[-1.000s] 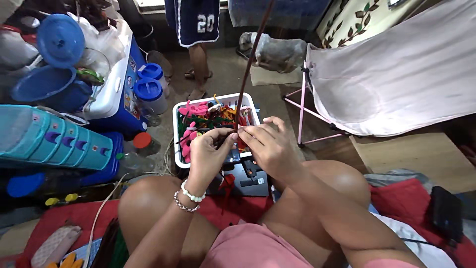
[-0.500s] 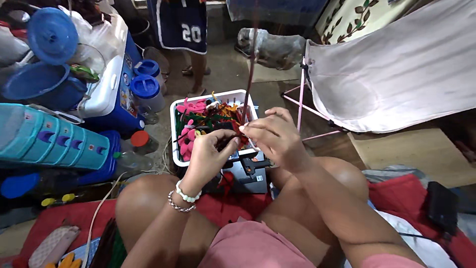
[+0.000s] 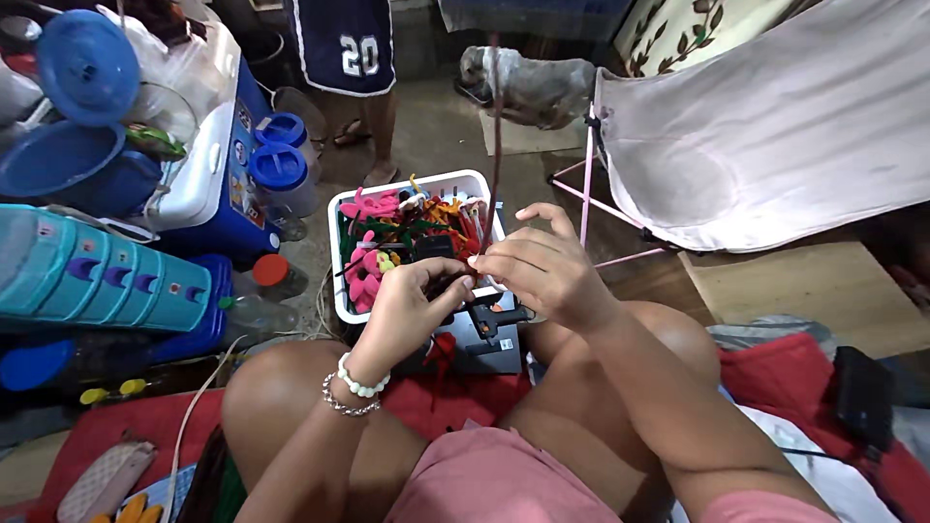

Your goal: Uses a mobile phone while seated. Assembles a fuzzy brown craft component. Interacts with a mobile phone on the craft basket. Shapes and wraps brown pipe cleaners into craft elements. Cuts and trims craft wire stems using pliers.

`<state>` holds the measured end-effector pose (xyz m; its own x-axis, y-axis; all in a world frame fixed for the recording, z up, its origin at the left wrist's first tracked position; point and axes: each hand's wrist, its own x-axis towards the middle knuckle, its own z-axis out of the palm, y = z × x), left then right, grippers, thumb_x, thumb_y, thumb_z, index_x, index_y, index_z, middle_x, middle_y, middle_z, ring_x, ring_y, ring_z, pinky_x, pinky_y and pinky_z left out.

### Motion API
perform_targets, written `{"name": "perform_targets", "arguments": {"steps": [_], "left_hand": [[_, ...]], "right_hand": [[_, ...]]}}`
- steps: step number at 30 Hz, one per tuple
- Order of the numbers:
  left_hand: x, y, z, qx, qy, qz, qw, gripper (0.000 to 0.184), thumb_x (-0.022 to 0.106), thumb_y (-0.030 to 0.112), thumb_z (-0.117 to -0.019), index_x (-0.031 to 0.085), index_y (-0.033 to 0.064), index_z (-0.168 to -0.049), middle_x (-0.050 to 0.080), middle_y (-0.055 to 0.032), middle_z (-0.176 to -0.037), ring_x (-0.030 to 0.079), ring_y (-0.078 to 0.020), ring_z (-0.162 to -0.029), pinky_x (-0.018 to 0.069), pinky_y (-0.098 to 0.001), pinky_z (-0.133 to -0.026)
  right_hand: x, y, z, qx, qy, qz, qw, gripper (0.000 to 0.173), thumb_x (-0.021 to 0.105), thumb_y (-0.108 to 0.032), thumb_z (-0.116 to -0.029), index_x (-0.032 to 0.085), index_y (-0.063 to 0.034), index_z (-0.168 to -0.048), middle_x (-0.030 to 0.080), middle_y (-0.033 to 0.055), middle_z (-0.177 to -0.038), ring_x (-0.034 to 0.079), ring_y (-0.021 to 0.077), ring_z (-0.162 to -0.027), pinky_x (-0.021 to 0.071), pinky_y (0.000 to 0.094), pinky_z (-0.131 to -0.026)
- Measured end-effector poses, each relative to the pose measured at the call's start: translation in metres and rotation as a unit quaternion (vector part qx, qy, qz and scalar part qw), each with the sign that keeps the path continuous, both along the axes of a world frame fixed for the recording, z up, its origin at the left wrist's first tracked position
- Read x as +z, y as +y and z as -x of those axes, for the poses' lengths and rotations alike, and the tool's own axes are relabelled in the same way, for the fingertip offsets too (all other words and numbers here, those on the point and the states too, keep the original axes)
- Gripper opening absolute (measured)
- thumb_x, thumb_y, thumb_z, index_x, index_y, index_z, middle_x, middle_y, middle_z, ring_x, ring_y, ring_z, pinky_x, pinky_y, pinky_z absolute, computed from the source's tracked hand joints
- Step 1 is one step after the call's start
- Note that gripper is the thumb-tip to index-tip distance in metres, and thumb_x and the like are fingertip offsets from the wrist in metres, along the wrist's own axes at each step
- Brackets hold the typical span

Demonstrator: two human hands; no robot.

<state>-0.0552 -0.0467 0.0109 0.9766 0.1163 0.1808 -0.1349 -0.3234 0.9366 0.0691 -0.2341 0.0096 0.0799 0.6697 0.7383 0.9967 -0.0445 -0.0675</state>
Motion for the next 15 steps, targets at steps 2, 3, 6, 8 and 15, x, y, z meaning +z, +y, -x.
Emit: {"name": "perform_targets", "arguments": {"steps": [2, 3, 6, 8, 15], "left_hand": [[0.0011, 0.0003, 0.0007, 0.001, 0.002, -0.002, 1.000, 0.011, 0.066, 0.014, -0.0990, 0.073, 0.0067, -0.102, 0.073, 0.0064, -0.083, 0.068, 0.0020, -0.072, 0.0571, -0.0158, -0.067], [0.0010, 0.0006, 0.0008, 0.003, 0.001, -0.004, 1.000, 0.011, 0.066, 0.014, -0.0991, 0.073, 0.0068, -0.102, 0.073, 0.0065, -0.083, 0.068, 0.0019, -0.072, 0.0574, -0.0159, -0.068], [0.0005, 0.0010, 0.0008, 0.005, -0.003, -0.007, 1.000, 0.011, 0.066, 0.014, -0.0989, 0.073, 0.0068, -0.102, 0.073, 0.0057, -0.084, 0.069, 0.0011, -0.073, 0.0586, -0.0168, -0.069], [0.0009, 0.0010, 0.0009, 0.006, -0.005, -0.009, 1.000, 0.011, 0.066, 0.014, -0.0987, 0.073, 0.0069, -0.102, 0.073, 0.0057, -0.084, 0.069, 0.0010, -0.074, 0.0586, -0.0171, -0.070], [0.0019, -0.0003, 0.0014, 0.002, 0.000, -0.008, 1.000, 0.011, 0.065, 0.014, -0.0988, 0.073, 0.0070, -0.102, 0.073, 0.0060, -0.085, 0.068, 0.0023, -0.073, 0.0571, -0.0153, -0.068]], "right_hand": [[0.0003, -0.0001, 0.0002, 0.000, -0.002, 0.000, 1.000, 0.012, 0.067, -0.006, -0.0984, 0.078, -0.0074, -0.102, 0.076, 0.0056, -0.090, 0.071, 0.0175, -0.088, 0.0429, 0.0513, -0.108], [0.0006, 0.0002, 0.0004, -0.002, -0.004, 0.001, 1.000, 0.012, 0.067, -0.007, -0.0985, 0.078, -0.0077, -0.102, 0.076, 0.0054, -0.089, 0.071, 0.0174, -0.088, 0.0429, 0.0513, -0.108], [0.0009, 0.0016, 0.0017, -0.009, -0.003, -0.001, 1.000, 0.011, 0.068, -0.008, -0.0980, 0.078, -0.0078, -0.101, 0.076, 0.0052, -0.089, 0.071, 0.0173, -0.088, 0.0426, 0.0512, -0.108], [0.0012, 0.0023, 0.0028, -0.010, -0.002, 0.002, 1.000, 0.011, 0.067, -0.007, -0.0981, 0.078, -0.0076, -0.102, 0.076, 0.0050, -0.090, 0.071, 0.0172, -0.089, 0.0421, 0.0516, -0.108], [0.0029, 0.0018, 0.0059, -0.007, 0.015, 0.009, 1.000, 0.015, 0.065, -0.002, -0.0981, 0.078, -0.0071, -0.102, 0.075, 0.0052, -0.091, 0.071, 0.0174, -0.090, 0.0404, 0.0531, -0.110]]}}
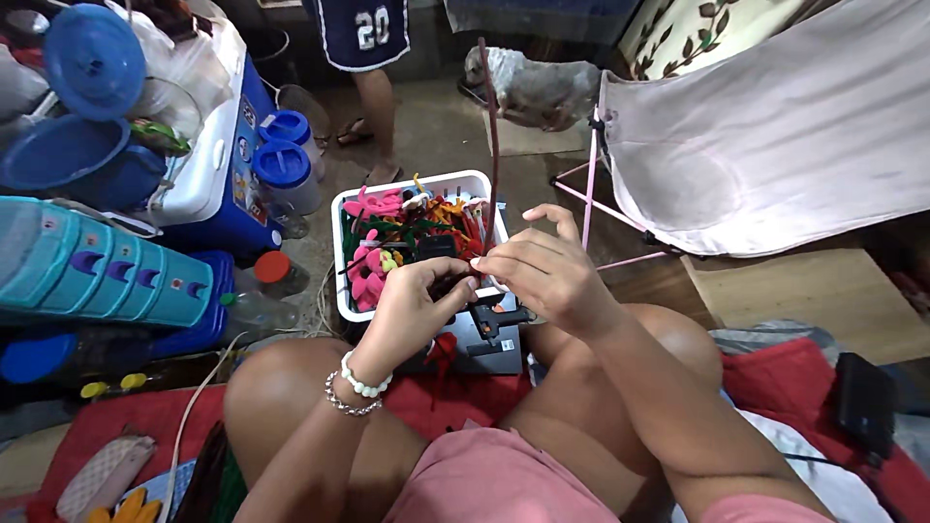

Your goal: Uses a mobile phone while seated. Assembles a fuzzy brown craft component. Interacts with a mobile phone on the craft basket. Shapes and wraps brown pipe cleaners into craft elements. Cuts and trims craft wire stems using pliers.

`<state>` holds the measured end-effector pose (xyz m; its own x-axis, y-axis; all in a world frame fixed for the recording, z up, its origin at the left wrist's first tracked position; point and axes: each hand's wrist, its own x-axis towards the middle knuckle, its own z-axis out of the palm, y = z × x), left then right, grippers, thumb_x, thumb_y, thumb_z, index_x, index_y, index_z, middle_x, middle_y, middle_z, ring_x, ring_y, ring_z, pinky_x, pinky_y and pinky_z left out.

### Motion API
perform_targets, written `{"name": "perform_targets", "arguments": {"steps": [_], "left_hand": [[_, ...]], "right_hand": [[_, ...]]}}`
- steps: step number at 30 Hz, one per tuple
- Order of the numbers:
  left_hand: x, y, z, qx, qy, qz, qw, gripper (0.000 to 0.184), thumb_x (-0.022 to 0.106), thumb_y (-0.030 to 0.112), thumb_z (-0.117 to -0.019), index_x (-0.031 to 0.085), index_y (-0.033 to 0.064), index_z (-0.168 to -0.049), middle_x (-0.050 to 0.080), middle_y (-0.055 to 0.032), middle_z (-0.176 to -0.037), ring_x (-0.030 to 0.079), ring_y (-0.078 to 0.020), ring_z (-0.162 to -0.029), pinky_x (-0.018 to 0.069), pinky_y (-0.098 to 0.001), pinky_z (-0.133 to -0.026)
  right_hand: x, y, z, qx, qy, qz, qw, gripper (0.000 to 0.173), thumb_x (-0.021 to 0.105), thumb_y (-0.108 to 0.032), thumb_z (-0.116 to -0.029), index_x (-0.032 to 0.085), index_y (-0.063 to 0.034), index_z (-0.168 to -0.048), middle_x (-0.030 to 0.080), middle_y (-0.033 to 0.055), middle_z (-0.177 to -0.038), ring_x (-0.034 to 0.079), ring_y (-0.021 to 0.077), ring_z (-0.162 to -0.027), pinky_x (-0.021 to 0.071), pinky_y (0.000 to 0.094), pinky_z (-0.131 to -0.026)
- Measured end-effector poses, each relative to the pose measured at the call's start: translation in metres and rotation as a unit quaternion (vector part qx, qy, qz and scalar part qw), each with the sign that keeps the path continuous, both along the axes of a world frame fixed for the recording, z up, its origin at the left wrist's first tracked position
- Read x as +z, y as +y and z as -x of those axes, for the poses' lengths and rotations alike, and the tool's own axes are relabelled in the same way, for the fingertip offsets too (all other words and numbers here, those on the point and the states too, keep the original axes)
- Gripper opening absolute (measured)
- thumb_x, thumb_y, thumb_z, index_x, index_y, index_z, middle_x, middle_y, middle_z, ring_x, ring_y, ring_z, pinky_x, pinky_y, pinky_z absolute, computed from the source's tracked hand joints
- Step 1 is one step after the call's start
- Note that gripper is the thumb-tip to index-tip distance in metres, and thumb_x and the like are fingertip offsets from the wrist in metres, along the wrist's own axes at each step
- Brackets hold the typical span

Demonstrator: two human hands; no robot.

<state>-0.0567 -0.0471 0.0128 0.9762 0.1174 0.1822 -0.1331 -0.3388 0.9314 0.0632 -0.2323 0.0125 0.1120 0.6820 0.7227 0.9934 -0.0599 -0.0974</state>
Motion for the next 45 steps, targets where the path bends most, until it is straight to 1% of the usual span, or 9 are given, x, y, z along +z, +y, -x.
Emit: {"name": "perform_targets", "arguments": {"steps": [6, 9, 12, 16, 18, 22, 30, 37, 45], "left_hand": [[0.000, 0.000, 0.001, 0.002, -0.003, 0.002, 1.000, 0.011, 0.065, 0.014, -0.0992, 0.073, 0.0074, -0.102, 0.073, 0.0059, -0.083, 0.068, 0.0017, -0.072, 0.0570, -0.0155, -0.067], [0.000, 0.000, 0.000, 0.005, -0.003, 0.001, 1.000, 0.011, 0.065, 0.014, -0.0992, 0.073, 0.0074, -0.102, 0.073, 0.0065, -0.083, 0.067, 0.0025, -0.072, 0.0567, -0.0152, -0.067], [0.000, -0.002, 0.000, 0.016, -0.012, -0.004, 1.000, 0.012, 0.065, 0.015, -0.0988, 0.073, 0.0067, -0.103, 0.073, 0.0054, -0.084, 0.068, 0.0017, -0.073, 0.0576, -0.0162, -0.068], [-0.004, -0.006, -0.002, 0.057, -0.034, -0.024, 0.997, 0.012, 0.065, 0.015, -0.0985, 0.074, 0.0072, -0.103, 0.073, 0.0051, -0.084, 0.067, 0.0018, -0.072, 0.0571, -0.0160, -0.068], [-0.005, -0.007, -0.002, 0.075, -0.047, -0.030, 0.996, 0.012, 0.065, 0.013, -0.0983, 0.073, 0.0059, -0.105, 0.073, 0.0036, -0.085, 0.068, 0.0006, -0.073, 0.0574, -0.0168, -0.069], [-0.006, -0.010, -0.003, 0.102, -0.063, -0.022, 0.993, 0.014, 0.066, 0.011, -0.0973, 0.073, 0.0040, -0.107, 0.073, 0.0024, -0.087, 0.069, 0.0000, -0.076, 0.0586, -0.0175, -0.072], [-0.007, -0.011, -0.002, 0.117, -0.080, 0.014, 0.990, 0.014, 0.067, 0.008, -0.0975, 0.072, 0.0021, -0.108, 0.074, 0.0018, -0.086, 0.070, -0.0013, -0.076, 0.0597, -0.0182, -0.071], [-0.011, -0.011, -0.003, 0.109, -0.104, 0.056, 0.987, 0.009, 0.066, 0.002, -0.0960, 0.072, -0.0010, -0.102, 0.075, -0.0002, -0.080, 0.071, -0.0038, -0.070, 0.0608, -0.0193, -0.066], [-0.005, -0.007, -0.005, 0.089, -0.051, 0.057, 0.993, 0.013, 0.063, 0.004, -0.1001, 0.071, -0.0011, -0.108, 0.076, -0.0030, -0.088, 0.075, -0.0082, -0.078, 0.0640, -0.0236, -0.074]], "right_hand": [[0.001, -0.001, 0.000, -0.013, -0.013, -0.005, 1.000, 0.011, 0.068, -0.008, -0.0979, 0.078, -0.0096, -0.100, 0.075, 0.0050, -0.091, 0.070, 0.0183, -0.092, 0.0389, 0.0548, -0.108], [0.000, -0.001, 0.001, -0.048, -0.022, -0.013, 0.999, 0.008, 0.070, -0.016, -0.0975, 0.078, -0.0165, -0.099, 0.069, 0.0077, -0.103, 0.062, 0.0242, -0.106, 0.0345, 0.0536, -0.108], [-0.001, 0.002, 0.004, -0.065, -0.009, -0.025, 0.998, 0.008, 0.070, -0.019, -0.0977, 0.078, -0.0166, -0.098, 0.074, 0.0048, -0.108, 0.062, 0.0245, -0.119, 0.0300, 0.0582, -0.114], [-0.009, 0.010, 0.012, -0.080, 0.063, -0.056, 0.993, 0.011, 0.068, -0.015, -0.0986, 0.078, -0.0099, -0.098, 0.077, 0.0031, -0.095, 0.072, 0.0153, -0.096, 0.0390, 0.0566, -0.110], [-0.012, 0.014, 0.017, -0.085, 0.147, -0.086, 0.982, 0.011, 0.070, -0.015, -0.0972, 0.077, -0.0065, -0.099, 0.077, 0.0040, -0.095, 0.072, 0.0128, -0.093, 0.0463, 0.0458, -0.107], [-0.013, 0.016, 0.022, -0.063, 0.283, -0.109, 0.951, 0.012, 0.072, -0.014, -0.0954, 0.075, -0.0027, -0.099, 0.073, 0.0047, -0.098, 0.069, 0.0070, -0.092, 0.0589, 0.0233, -0.082], [-0.019, 0.022, 0.030, -0.048, 0.250, -0.134, 0.958, 0.009, 0.070, -0.003, -0.0936, 0.076, 0.0003, -0.100, 0.075, 0.0098, -0.101, 0.072, 0.0114, -0.099, 0.0597, 0.0246, -0.088], [-0.022, 0.024, 0.028, -0.017, 0.292, -0.128, 0.948, 0.010, 0.072, -0.004, -0.0924, 0.077, -0.0014, -0.100, 0.073, 0.0071, -0.099, 0.070, 0.0081, -0.094, 0.0599, 0.0228, -0.083], [-0.015, 0.019, 0.019, -0.051, 0.323, -0.113, 0.938, 0.011, 0.077, -0.008, -0.0878, 0.081, -0.0079, -0.098, 0.074, 0.0020, -0.098, 0.070, 0.0075, -0.094, 0.0588, 0.0262, -0.084]]}}
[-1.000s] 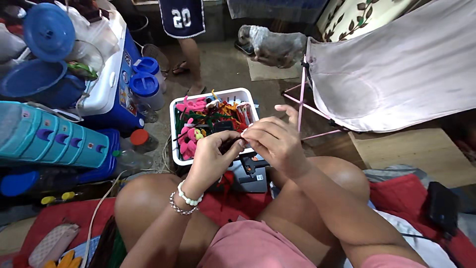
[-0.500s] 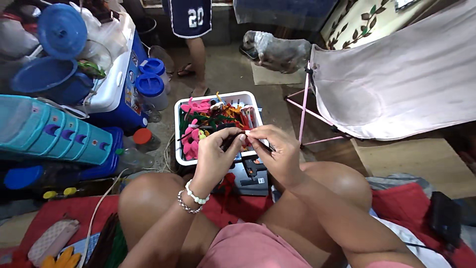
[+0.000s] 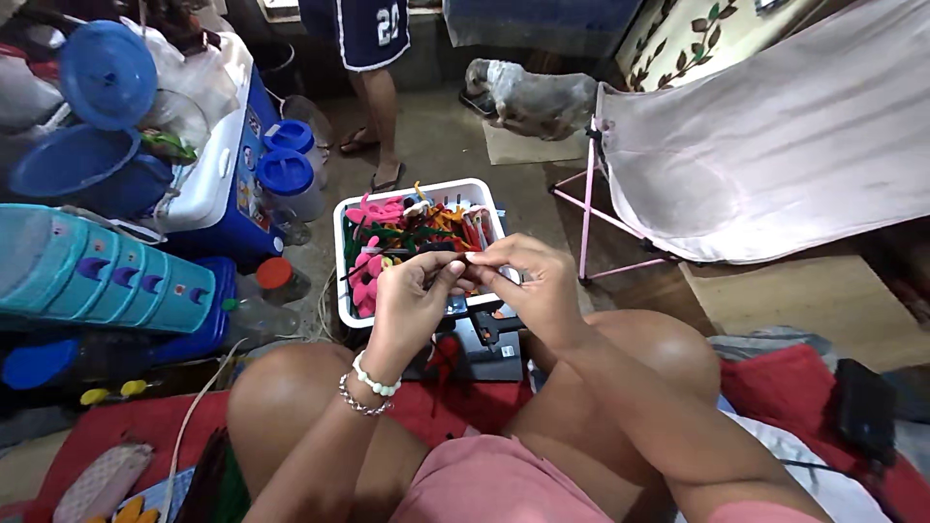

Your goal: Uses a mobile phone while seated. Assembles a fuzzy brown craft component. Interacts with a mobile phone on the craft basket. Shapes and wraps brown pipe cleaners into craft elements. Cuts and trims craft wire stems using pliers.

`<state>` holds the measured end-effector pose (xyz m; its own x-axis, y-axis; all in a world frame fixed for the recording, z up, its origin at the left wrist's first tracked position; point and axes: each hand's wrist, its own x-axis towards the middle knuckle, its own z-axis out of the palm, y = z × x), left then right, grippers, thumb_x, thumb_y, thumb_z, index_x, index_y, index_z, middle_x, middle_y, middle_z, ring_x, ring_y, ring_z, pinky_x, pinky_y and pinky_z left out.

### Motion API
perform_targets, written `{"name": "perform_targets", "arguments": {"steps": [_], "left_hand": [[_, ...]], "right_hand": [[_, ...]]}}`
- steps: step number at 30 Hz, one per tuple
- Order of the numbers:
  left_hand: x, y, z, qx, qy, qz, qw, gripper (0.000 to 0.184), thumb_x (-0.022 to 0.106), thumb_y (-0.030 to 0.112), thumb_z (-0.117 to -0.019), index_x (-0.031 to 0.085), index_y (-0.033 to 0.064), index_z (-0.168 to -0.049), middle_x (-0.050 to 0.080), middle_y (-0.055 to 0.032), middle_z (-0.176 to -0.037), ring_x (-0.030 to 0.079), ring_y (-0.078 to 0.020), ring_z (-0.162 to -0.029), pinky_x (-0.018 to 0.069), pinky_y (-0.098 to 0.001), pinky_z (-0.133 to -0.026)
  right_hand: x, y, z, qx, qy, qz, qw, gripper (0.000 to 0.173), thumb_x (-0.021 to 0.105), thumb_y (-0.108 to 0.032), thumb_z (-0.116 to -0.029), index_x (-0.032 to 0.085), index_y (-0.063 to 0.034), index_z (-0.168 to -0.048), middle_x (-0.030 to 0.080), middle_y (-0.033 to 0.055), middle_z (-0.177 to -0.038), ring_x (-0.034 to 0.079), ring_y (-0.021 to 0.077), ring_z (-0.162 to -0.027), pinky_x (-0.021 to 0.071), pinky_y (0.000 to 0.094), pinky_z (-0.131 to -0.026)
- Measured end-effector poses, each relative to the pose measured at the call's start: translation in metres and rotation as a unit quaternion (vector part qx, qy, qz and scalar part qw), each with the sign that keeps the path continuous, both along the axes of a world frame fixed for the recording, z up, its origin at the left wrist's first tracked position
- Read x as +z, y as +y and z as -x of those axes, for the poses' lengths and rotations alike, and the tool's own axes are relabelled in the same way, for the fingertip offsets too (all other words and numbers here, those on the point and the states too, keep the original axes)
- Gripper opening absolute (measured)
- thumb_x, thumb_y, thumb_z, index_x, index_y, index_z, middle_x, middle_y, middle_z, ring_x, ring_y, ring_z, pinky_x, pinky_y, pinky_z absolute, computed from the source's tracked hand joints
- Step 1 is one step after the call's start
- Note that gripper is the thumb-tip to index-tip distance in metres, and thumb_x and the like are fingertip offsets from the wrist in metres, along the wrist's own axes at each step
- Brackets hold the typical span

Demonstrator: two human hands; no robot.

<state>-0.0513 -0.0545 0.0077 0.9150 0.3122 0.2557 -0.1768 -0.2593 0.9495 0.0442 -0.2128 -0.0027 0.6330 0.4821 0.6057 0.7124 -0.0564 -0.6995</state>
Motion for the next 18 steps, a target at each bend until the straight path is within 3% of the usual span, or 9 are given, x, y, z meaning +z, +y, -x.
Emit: {"name": "perform_targets", "arguments": {"steps": [10, 13, 18], "left_hand": [[-0.0018, -0.0036, 0.0005, 0.002, -0.018, -0.006, 1.000, 0.013, 0.059, 0.005, -0.1020, 0.071, -0.0009, -0.102, 0.076, -0.0021, -0.084, 0.074, -0.0068, -0.073, 0.0635, -0.0223, -0.069], [-0.0044, -0.0051, -0.0007, 0.019, -0.014, -0.007, 1.000, 0.013, 0.061, 0.005, -0.1011, 0.072, -0.0007, -0.099, 0.076, -0.0013, -0.081, 0.073, -0.0056, -0.070, 0.0628, -0.0212, -0.067], [-0.0049, -0.0004, -0.0040, 0.041, 0.010, 0.018, 0.999, 0.014, 0.060, 0.011, -0.1033, 0.071, 0.0024, -0.103, 0.076, 0.0001, -0.081, 0.072, -0.0052, -0.069, 0.0606, -0.0203, -0.065]], "right_hand": [[0.0006, -0.0008, 0.0002, 0.023, -0.030, 0.008, 0.999, 0.009, 0.076, -0.007, -0.0889, 0.079, -0.0049, -0.097, 0.073, 0.0039, -0.096, 0.069, 0.0073, -0.092, 0.0584, 0.0229, -0.082], [-0.0020, 0.0011, 0.0009, 0.021, -0.038, 0.009, 0.999, 0.008, 0.076, -0.007, -0.0883, 0.080, -0.0049, -0.095, 0.074, 0.0038, -0.094, 0.069, 0.0096, -0.093, 0.0574, 0.0260, -0.085], [0.0008, 0.0020, -0.0002, 0.025, -0.025, 0.029, 0.999, 0.017, 0.076, -0.009, -0.0887, 0.080, -0.0068, -0.105, 0.074, 0.0030, -0.101, 0.069, 0.0101, -0.097, 0.0573, 0.0298, -0.090]]}}
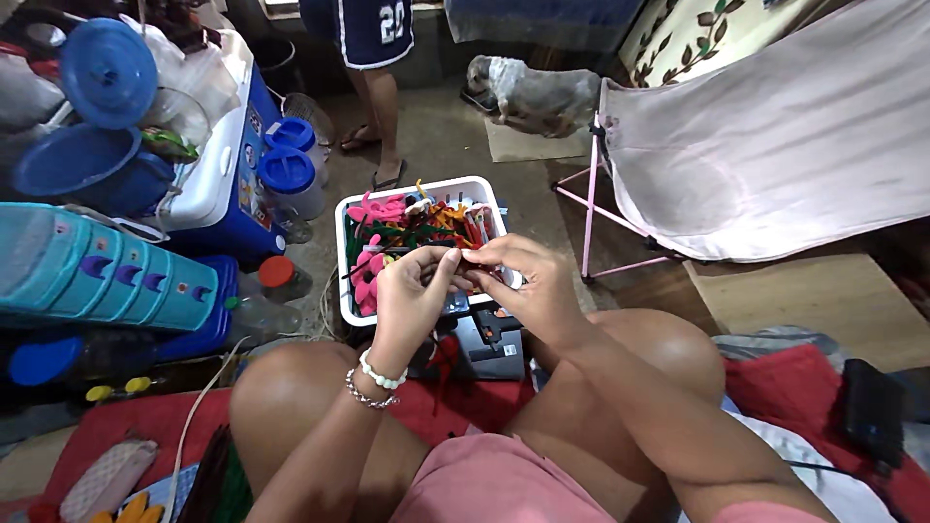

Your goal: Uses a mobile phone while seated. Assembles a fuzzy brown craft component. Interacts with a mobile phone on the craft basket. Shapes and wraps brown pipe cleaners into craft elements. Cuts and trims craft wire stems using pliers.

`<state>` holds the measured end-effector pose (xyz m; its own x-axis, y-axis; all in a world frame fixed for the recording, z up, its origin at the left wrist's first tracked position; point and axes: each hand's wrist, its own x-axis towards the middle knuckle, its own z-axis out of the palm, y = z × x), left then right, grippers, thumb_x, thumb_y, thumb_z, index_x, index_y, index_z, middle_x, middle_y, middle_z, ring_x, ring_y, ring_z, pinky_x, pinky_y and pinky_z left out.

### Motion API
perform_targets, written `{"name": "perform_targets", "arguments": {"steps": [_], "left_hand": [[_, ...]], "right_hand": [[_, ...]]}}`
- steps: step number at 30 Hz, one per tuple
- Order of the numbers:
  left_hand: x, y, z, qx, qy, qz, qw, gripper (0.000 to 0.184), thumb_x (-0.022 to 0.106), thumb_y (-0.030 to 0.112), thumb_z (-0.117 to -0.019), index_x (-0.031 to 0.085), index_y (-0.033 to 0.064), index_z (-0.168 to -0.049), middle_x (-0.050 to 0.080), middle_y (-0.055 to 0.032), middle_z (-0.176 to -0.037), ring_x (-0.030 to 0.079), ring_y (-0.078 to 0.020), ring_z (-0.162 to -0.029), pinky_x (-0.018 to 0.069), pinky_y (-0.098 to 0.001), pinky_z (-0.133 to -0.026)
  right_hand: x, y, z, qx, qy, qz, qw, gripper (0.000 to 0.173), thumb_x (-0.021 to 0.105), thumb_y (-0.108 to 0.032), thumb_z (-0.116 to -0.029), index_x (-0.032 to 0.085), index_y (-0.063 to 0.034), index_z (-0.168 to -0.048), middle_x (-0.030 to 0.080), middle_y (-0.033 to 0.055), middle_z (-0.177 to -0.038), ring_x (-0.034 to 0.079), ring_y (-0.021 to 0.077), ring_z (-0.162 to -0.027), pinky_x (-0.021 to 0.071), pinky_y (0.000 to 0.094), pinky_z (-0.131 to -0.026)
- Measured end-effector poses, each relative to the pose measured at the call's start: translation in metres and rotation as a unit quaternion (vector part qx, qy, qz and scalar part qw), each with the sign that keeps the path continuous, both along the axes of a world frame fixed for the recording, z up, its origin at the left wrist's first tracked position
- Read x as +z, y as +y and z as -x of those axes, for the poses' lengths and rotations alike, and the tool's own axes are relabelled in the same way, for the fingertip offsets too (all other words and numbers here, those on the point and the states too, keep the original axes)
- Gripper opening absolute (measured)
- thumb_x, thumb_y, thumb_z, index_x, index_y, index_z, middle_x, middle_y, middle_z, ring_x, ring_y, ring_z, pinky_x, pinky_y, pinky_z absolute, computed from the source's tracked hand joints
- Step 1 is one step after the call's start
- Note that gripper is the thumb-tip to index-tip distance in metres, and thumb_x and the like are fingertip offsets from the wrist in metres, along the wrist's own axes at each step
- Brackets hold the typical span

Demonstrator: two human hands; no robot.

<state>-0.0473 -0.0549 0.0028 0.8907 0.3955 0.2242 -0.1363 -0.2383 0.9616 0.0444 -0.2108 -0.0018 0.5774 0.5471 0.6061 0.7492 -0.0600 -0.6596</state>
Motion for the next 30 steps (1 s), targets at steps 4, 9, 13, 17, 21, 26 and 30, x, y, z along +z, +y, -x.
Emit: {"name": "perform_targets", "arguments": {"steps": [4, 9, 13, 17, 21, 26, 30], "left_hand": [[-0.0011, 0.0011, -0.0005, -0.003, 0.001, 0.007, 1.000, 0.015, 0.058, 0.012, -0.1040, 0.070, 0.0036, -0.105, 0.075, -0.0002, -0.082, 0.072, -0.0069, -0.071, 0.0608, -0.0221, -0.067], [0.0018, -0.0004, 0.0010, -0.011, 0.012, 0.041, 0.999, 0.015, 0.058, 0.011, -0.1037, 0.071, 0.0020, -0.105, 0.076, -0.0022, -0.083, 0.073, -0.0089, -0.073, 0.0621, -0.0238, -0.069], [0.0024, -0.0009, 0.0014, -0.016, 0.017, 0.061, 0.998, 0.016, 0.059, 0.010, -0.1037, 0.072, 0.0005, -0.104, 0.076, -0.0040, -0.084, 0.074, -0.0102, -0.074, 0.0628, -0.0247, -0.070], [0.0034, -0.0023, 0.0020, -0.010, 0.020, 0.066, 0.998, 0.014, 0.060, 0.009, -0.1028, 0.072, 0.0012, -0.103, 0.076, -0.0033, -0.083, 0.074, -0.0093, -0.073, 0.0625, -0.0236, -0.069], [0.0034, -0.0034, 0.0027, -0.006, 0.015, 0.065, 0.998, 0.014, 0.061, 0.009, -0.1024, 0.072, 0.0016, -0.103, 0.076, -0.0032, -0.083, 0.074, -0.0095, -0.072, 0.0627, -0.0235, -0.068], [0.0021, -0.0040, 0.0028, -0.011, 0.005, 0.061, 0.998, 0.014, 0.060, 0.009, -0.1024, 0.072, 0.0014, -0.102, 0.076, -0.0031, -0.083, 0.074, -0.0089, -0.072, 0.0623, -0.0230, -0.067], [0.0002, -0.0045, 0.0031, -0.009, -0.003, 0.049, 0.999, 0.013, 0.062, 0.009, -0.1017, 0.072, 0.0017, -0.102, 0.076, -0.0030, -0.083, 0.074, -0.0090, -0.072, 0.0625, -0.0234, -0.067]], "right_hand": [[0.0016, -0.0016, 0.0015, -0.018, 0.012, -0.002, 1.000, 0.013, 0.078, -0.009, -0.0868, 0.078, -0.0066, -0.099, 0.074, 0.0024, -0.098, 0.070, 0.0084, -0.094, 0.0591, 0.0262, -0.086], [0.0031, -0.0035, 0.0019, -0.021, 0.014, -0.009, 1.000, 0.010, 0.077, -0.007, -0.0866, 0.078, -0.0055, -0.097, 0.074, 0.0031, -0.096, 0.070, 0.0073, -0.090, 0.0592, 0.0238, -0.081], [0.0040, -0.0052, 0.0002, -0.008, 0.019, -0.009, 1.000, 0.010, 0.076, -0.006, -0.0876, 0.078, -0.0045, -0.097, 0.073, 0.0038, -0.096, 0.069, 0.0066, -0.089, 0.0599, 0.0224, -0.079], [0.0069, -0.0064, -0.0007, -0.003, 0.026, -0.007, 1.000, 0.011, 0.077, -0.008, -0.0873, 0.078, -0.0043, -0.097, 0.072, 0.0034, -0.096, 0.069, 0.0051, -0.087, 0.0597, 0.0205, -0.077], [0.0085, -0.0068, -0.0010, -0.005, 0.014, -0.007, 1.000, 0.010, 0.079, -0.009, -0.0861, 0.078, -0.0041, -0.095, 0.073, 0.0041, -0.096, 0.069, 0.0055, -0.086, 0.0592, 0.0206, -0.077], [0.0087, -0.0065, -0.0010, -0.005, 0.016, -0.008, 1.000, 0.009, 0.079, -0.008, -0.0852, 0.078, -0.0047, -0.093, 0.073, 0.0032, -0.093, 0.069, 0.0052, -0.086, 0.0587, 0.0203, -0.077], [0.0090, -0.0073, -0.0018, 0.001, 0.014, -0.004, 1.000, 0.008, 0.079, -0.008, -0.0850, 0.078, -0.0051, -0.092, 0.073, 0.0027, -0.093, 0.069, 0.0053, -0.087, 0.0588, 0.0209, -0.078]]}}
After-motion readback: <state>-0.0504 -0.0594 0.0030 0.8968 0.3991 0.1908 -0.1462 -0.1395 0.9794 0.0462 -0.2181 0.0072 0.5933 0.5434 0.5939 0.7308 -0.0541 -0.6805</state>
